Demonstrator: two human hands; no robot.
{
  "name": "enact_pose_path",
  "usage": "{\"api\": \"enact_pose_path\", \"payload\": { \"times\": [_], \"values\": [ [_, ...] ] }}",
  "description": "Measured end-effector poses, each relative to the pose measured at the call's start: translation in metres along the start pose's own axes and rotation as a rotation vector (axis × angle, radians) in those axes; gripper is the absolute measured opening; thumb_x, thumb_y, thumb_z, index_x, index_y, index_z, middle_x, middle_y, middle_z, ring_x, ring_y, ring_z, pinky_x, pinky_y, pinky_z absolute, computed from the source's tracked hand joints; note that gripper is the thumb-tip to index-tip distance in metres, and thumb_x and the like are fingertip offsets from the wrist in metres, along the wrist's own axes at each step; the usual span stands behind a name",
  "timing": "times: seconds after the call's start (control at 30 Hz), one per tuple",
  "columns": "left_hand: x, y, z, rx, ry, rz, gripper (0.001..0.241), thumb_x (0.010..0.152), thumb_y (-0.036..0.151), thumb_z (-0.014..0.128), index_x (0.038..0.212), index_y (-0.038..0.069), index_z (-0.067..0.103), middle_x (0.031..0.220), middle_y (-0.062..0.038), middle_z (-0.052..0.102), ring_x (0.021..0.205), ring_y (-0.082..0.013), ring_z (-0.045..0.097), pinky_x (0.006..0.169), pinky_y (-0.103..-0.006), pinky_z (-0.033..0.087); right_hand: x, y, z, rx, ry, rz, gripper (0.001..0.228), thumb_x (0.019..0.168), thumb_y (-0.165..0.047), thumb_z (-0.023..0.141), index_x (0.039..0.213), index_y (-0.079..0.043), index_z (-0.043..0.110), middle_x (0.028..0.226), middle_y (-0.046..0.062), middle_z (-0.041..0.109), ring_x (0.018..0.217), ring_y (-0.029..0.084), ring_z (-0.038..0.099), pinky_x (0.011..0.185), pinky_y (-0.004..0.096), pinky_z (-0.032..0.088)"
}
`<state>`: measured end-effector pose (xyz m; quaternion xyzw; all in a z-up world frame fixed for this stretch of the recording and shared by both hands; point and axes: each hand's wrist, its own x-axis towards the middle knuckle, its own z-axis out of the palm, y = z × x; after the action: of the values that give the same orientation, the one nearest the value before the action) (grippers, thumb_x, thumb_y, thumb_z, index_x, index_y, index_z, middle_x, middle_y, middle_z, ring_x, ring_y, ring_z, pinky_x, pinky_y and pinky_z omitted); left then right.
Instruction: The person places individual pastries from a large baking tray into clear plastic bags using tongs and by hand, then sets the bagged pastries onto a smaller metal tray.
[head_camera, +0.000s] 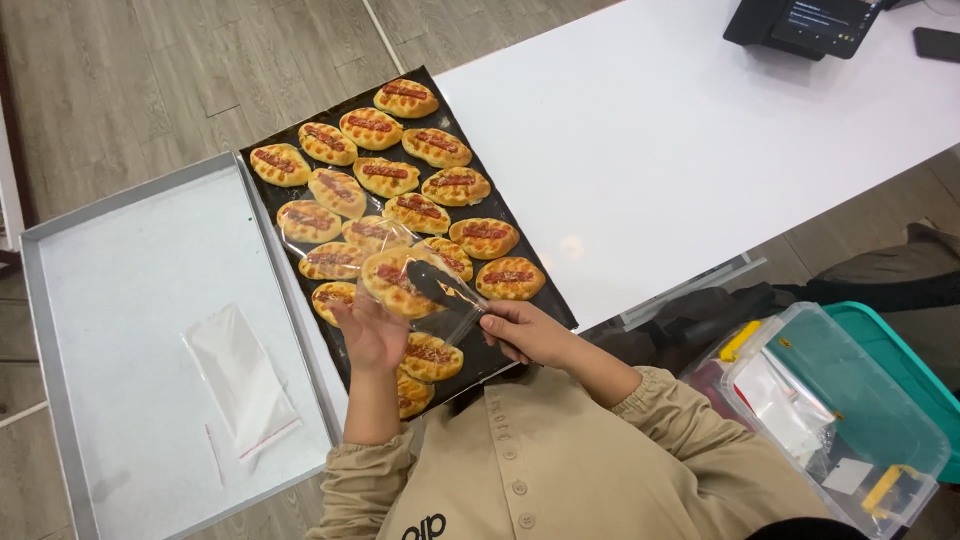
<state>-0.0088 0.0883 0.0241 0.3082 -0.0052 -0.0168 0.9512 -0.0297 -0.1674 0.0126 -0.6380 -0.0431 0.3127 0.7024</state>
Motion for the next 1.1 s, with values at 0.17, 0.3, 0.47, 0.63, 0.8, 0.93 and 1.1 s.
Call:
{"api": "enact_pose_path", "payload": {
  "times": [0.17,0.3,0.47,0.63,0.8,0.93,1.1],
  "values": [
    [0.007,-0.011,0.016,-0.176,0.198,0.076,0.086,0.089,0.075,0.047,0.152,0.017,0.044,0.15,-0.015,0.053,0.134,-0.0375,0.055,0.115,-0.0569,0.043,-0.002,-0.02,0.026,-0.06,-0.07,-0.015,0.036,0.109,-0.028,0.054,0.125,0.002,0.067,0.078,0.01,0.065,0.045,0.011,0.054,0.039,0.024,0.042],
    [0.007,-0.047,0.008,-0.253,0.336,0.015,0.076,0.092,0.07,0.055,0.142,0.012,0.057,0.144,-0.012,0.06,0.129,-0.034,0.06,0.115,-0.0516,0.046,-0.005,-0.055,0.037,-0.081,-0.019,-0.014,0.04,0.106,-0.023,0.055,0.138,0.001,0.059,0.07,0.01,0.061,0.043,0.014,0.054,0.038,0.026,0.044],
    [0.002,-0.042,0.017,-0.301,0.343,0.023,0.055,0.099,0.051,0.06,0.134,0.01,0.064,0.134,-0.013,0.067,0.123,-0.033,0.065,0.111,-0.0499,0.05,-0.01,-0.072,0.043,-0.092,-0.006,-0.001,0.034,0.104,-0.022,0.058,0.129,-0.001,0.064,0.072,0.009,0.063,0.041,0.014,0.055,0.036,0.026,0.043],
    [-0.001,-0.001,0.049,-0.245,0.346,0.062,0.045,0.099,0.046,0.06,0.126,0.011,0.069,0.128,-0.011,0.071,0.118,-0.0301,0.069,0.108,-0.0476,0.055,-0.014,-0.055,0.041,-0.067,0.031,0.049,0.041,0.103,-0.026,0.062,0.134,0.001,0.061,0.077,0.012,0.066,0.045,0.014,0.057,0.034,0.026,0.043],
    [-0.001,-0.037,-0.011,-0.298,0.391,0.024,0.043,0.098,0.048,0.064,0.121,0.012,0.071,0.121,-0.009,0.074,0.112,-0.0278,0.071,0.103,-0.045,0.058,-0.009,-0.057,0.039,-0.172,0.001,0.091,0.047,0.102,-0.031,0.061,0.138,0.0,0.06,0.082,0.013,0.066,0.045,0.016,0.058,0.038,0.027,0.048],
    [0.002,-0.007,-0.005,-0.322,0.491,0.126,0.057,0.092,0.051,0.069,0.135,0.014,0.062,0.137,-0.009,0.066,0.127,-0.0313,0.064,0.112,-0.0518,0.052,-0.033,-0.095,0.033,-0.294,-0.032,0.202,0.065,0.101,-0.04,0.061,0.146,0.007,0.051,0.09,0.016,0.068,0.053,0.016,0.061,0.045,0.03,0.049],
    [0.001,-0.01,-0.022,-0.323,0.537,0.169,0.058,0.092,0.046,0.073,0.138,0.013,0.06,0.141,-0.009,0.064,0.129,-0.0318,0.063,0.113,-0.0528,0.051,-0.034,-0.098,0.034,-0.376,-0.037,0.188,0.059,0.103,-0.037,0.059,0.144,0.005,0.055,0.087,0.018,0.071,0.056,0.018,0.064,0.049,0.032,0.049]
  ]
}}
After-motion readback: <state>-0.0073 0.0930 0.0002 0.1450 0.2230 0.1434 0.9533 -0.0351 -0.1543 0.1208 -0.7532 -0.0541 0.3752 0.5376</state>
